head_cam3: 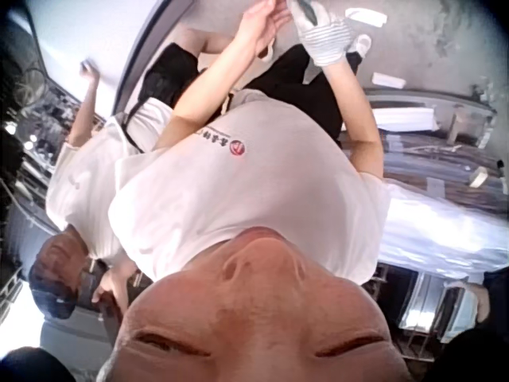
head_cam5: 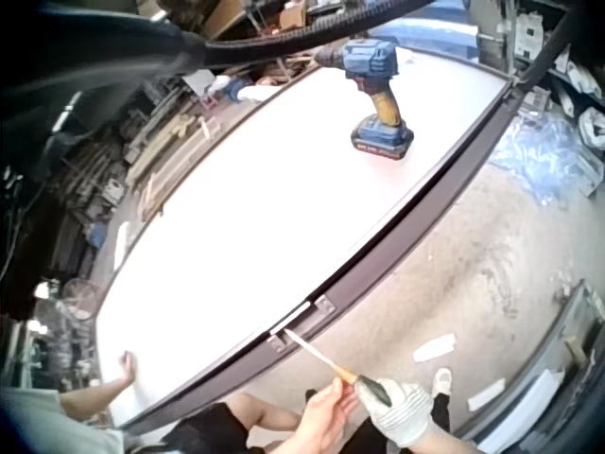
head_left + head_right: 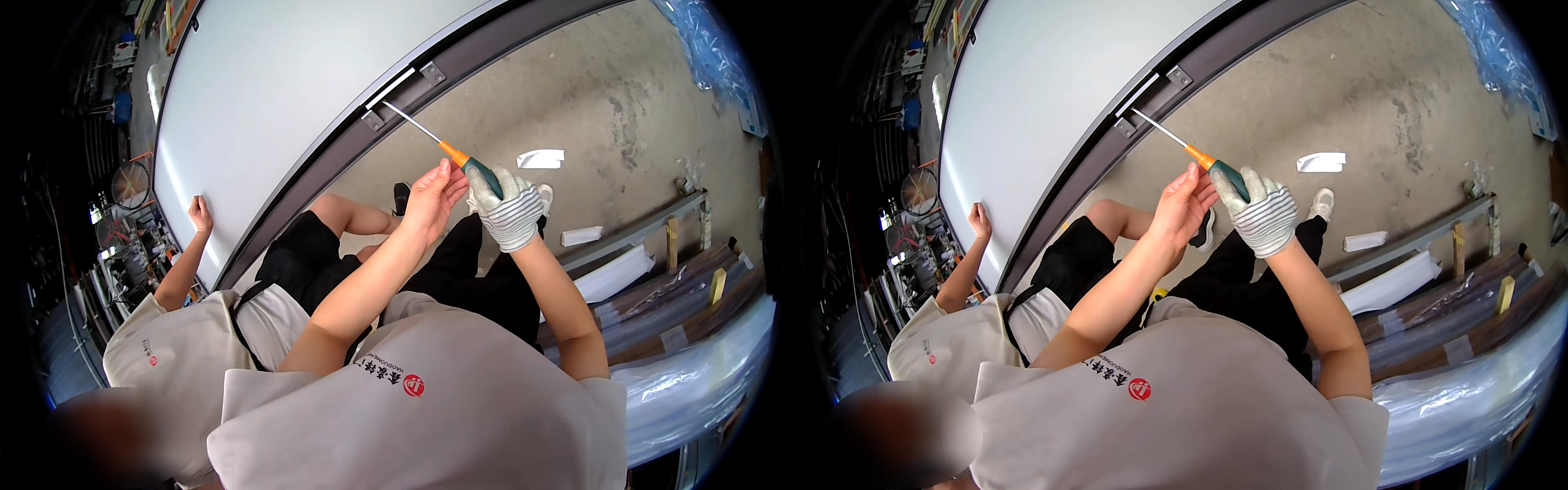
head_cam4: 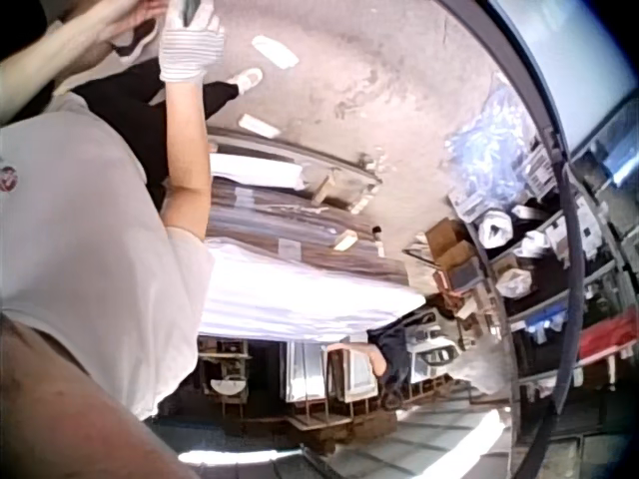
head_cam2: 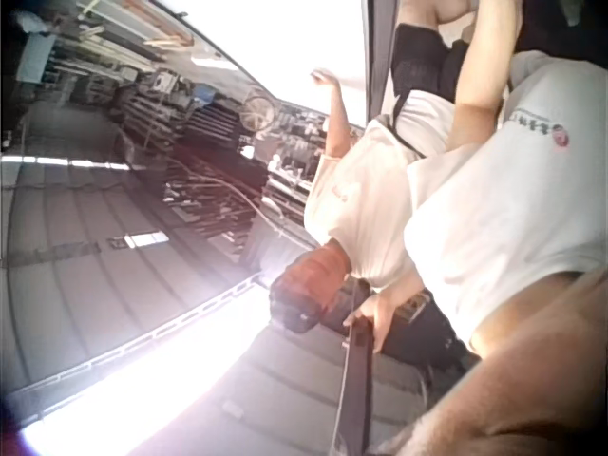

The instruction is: The person assembles a window frame by attaching a metal profile to a large white panel. They use a cordless drill to secure the profile with screws and a screwdriver for adjustments. Another person assists by holding the frame and panel in place.

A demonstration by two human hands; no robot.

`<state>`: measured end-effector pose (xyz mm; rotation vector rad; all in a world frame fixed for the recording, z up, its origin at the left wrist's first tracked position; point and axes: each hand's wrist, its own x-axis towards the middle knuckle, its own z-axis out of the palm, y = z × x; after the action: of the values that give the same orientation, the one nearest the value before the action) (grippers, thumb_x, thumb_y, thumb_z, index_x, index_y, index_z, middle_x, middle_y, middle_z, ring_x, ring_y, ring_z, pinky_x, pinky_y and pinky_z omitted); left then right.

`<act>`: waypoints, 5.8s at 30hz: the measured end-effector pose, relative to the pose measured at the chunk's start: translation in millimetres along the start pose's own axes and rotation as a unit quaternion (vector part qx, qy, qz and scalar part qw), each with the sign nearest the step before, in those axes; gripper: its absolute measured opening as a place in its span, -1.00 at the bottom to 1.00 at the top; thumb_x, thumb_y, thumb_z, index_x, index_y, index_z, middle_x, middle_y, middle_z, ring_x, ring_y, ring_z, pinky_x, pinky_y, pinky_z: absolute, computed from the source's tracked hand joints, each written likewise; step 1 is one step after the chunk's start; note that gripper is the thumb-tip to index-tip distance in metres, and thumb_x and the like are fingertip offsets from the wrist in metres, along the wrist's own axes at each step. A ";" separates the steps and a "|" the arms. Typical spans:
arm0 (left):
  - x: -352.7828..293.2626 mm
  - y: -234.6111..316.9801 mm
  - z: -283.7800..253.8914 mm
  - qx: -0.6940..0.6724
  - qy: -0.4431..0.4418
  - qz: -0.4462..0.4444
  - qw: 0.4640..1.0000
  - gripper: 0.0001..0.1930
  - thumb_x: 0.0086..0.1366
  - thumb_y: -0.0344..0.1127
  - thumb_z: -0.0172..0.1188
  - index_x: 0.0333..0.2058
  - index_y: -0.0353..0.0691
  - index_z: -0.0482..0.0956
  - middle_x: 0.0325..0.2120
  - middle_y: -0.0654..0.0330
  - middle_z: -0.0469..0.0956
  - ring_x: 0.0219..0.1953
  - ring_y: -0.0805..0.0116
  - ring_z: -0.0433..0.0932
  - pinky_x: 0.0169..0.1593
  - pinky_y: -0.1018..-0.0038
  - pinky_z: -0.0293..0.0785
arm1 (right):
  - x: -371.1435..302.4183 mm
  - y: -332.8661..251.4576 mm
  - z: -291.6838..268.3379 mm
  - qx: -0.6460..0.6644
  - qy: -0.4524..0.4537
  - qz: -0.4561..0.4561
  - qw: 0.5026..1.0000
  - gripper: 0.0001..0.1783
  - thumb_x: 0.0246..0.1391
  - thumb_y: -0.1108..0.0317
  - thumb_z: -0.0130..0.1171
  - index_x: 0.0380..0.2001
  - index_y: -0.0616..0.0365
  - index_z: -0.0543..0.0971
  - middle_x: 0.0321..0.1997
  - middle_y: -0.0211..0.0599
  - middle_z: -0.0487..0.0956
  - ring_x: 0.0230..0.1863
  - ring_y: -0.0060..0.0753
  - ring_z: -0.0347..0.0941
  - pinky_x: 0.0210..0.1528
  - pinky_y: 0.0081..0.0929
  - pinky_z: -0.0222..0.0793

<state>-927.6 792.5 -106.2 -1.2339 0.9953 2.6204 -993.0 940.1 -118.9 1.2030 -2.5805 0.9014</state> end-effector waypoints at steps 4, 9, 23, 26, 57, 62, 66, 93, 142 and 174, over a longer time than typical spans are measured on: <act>5.9 3.6 -7.5 -0.003 0.016 -0.003 1.000 -0.58 0.33 -0.06 -0.05 -0.08 -0.32 0.41 -0.09 0.02 0.48 -0.06 0.26 0.47 0.03 0.39 0.40 | -14.5 -21.5 34.4 0.107 0.075 0.103 0.986 -0.54 -0.21 0.37 0.20 -0.11 -0.06 0.52 -0.39 -0.33 0.46 -0.53 -0.28 0.36 -0.37 -0.30 0.34; -3.6 19.6 -5.4 0.047 0.007 0.006 0.999 -0.51 0.33 0.03 -0.10 -0.06 -0.33 0.41 -0.09 0.04 0.48 -0.03 0.29 0.45 0.06 0.43 0.36 | -20.7 -58.2 38.9 0.558 0.062 0.331 0.758 -0.64 0.00 0.35 0.19 -0.10 0.18 0.45 -0.33 -0.28 0.49 -0.48 -0.43 0.44 -0.50 -0.60 0.38; -23.7 32.8 11.9 0.021 -0.061 0.041 0.997 -0.69 0.29 -0.16 0.06 -0.27 -0.34 0.54 -0.29 0.07 0.57 -0.13 0.32 0.46 0.04 0.38 0.31 | 28.3 -38.8 -41.3 0.744 -0.167 0.501 0.409 -0.55 0.16 0.03 -0.08 -0.19 0.25 0.45 -0.45 -0.26 0.52 -0.76 -0.59 0.30 -0.76 -0.68 0.18; -22.8 31.3 17.8 0.067 -0.006 0.067 0.996 -0.73 0.25 -0.19 0.13 -0.37 -0.34 0.56 -0.41 0.15 0.57 -0.26 0.37 0.49 0.03 0.44 0.29 | 16.0 -65.1 -62.5 0.339 -0.089 0.283 0.893 -0.46 -0.02 0.28 0.17 0.06 0.08 0.31 -0.29 -0.23 0.50 -0.35 -0.25 0.47 -0.30 -0.41 0.43; -33.4 36.6 -1.9 -0.025 -0.050 -0.030 0.998 -0.59 0.27 -0.29 0.07 0.04 -0.37 0.31 -0.06 -0.01 0.45 0.03 0.16 0.41 0.10 0.33 0.33 | -21.4 -62.7 2.2 0.893 -0.067 0.427 -0.129 -0.42 0.18 -0.09 -0.16 -0.11 0.27 0.45 -0.83 -0.62 0.04 -0.88 -0.71 -0.13 -0.85 -0.66 -0.16; -27.1 31.4 -12.8 0.016 -0.024 -0.008 1.000 -0.69 0.25 -0.36 0.09 -0.05 -0.33 0.40 -0.18 0.10 0.51 -0.06 0.20 0.48 0.01 0.39 0.39 | -28.5 -79.9 26.7 0.890 -0.086 0.391 -0.218 -0.41 0.18 -0.08 -0.19 -0.05 0.26 0.42 -0.83 -0.61 0.07 -0.87 -0.71 -0.07 -0.84 -0.70 -0.12; -21.5 25.1 -1.1 0.037 0.027 0.031 0.998 -0.81 0.21 -0.43 0.12 -0.18 -0.29 0.50 -0.28 0.17 0.54 -0.17 0.28 0.52 -0.06 0.48 0.40 | -11.2 -73.6 2.1 0.721 -0.074 0.563 0.397 -0.46 0.14 -0.01 -0.04 0.00 0.22 0.39 -0.65 -0.45 0.36 -0.74 -0.66 0.13 -0.67 -0.69 0.16; -31.2 35.8 6.7 0.189 0.016 0.037 0.981 -0.50 0.35 0.00 -0.14 -0.01 -0.37 0.37 -0.13 -0.01 0.51 -0.01 0.31 0.41 0.06 0.46 0.26 | -27.1 -101.0 3.4 0.769 -0.074 0.451 0.446 -0.73 0.14 0.23 0.04 -0.15 0.13 0.39 -0.47 -0.48 0.39 -0.60 -0.68 0.26 -0.57 -0.71 0.15; 18.6 100.5 220.1 0.439 0.110 0.295 0.842 -0.30 0.12 -0.11 0.24 0.08 -0.48 0.19 -0.09 0.02 0.42 -0.04 0.30 0.43 0.04 0.40 0.33 | -91.6 78.6 -165.5 0.650 -0.088 0.538 0.529 -0.62 0.11 0.02 0.02 -0.31 0.15 0.48 -0.75 -0.50 0.35 -0.87 -0.76 0.07 -0.85 -0.78 -0.08; 27.2 172.0 337.5 0.175 -0.039 0.486 0.856 -0.58 -0.06 -0.56 0.18 -0.14 -0.32 0.40 -0.55 0.23 0.46 -0.50 0.41 0.46 -0.27 0.49 0.40 | -14.9 321.1 -262.0 0.461 -0.157 0.438 0.756 -0.64 0.09 0.02 0.06 -0.49 0.13 0.45 -0.75 -0.53 0.33 -0.82 -0.74 0.09 -0.79 -0.70 -0.10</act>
<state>-1226.1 850.2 121.4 -0.5761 2.4400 2.7851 -1248.7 1261.3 -59.5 0.0413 -3.0093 2.5595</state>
